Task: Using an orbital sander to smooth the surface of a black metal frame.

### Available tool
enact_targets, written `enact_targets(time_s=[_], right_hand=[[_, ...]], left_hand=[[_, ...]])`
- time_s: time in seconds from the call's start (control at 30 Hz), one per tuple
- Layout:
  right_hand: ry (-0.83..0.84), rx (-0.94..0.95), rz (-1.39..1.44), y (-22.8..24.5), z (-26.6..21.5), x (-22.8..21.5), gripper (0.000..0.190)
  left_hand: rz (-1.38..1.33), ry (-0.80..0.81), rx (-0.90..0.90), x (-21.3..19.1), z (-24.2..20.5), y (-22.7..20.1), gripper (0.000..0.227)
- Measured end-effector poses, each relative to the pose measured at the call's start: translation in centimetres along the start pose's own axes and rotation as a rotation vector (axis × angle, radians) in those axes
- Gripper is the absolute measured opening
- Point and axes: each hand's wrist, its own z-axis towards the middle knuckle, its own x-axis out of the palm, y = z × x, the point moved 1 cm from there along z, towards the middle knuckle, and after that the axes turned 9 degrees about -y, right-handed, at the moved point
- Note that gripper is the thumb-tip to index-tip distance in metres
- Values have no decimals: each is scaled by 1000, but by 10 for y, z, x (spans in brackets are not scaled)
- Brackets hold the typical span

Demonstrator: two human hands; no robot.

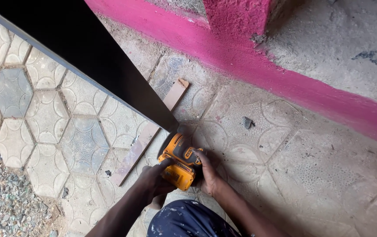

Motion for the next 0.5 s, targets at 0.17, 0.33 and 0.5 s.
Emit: enact_targets(time_s=[0.17, 0.33, 0.5], right_hand=[[-36, -40, -50, 21, 7, 3, 68], [-160, -114, -69, 43, -8, 10, 61], [-257, -229, -219, 40, -11, 11, 66]], left_hand=[[-24, -11, 16, 15, 5, -15, 69], [-46, -27, 40, 22, 7, -17, 65], [-56, 72, 20, 17, -8, -19, 64]])
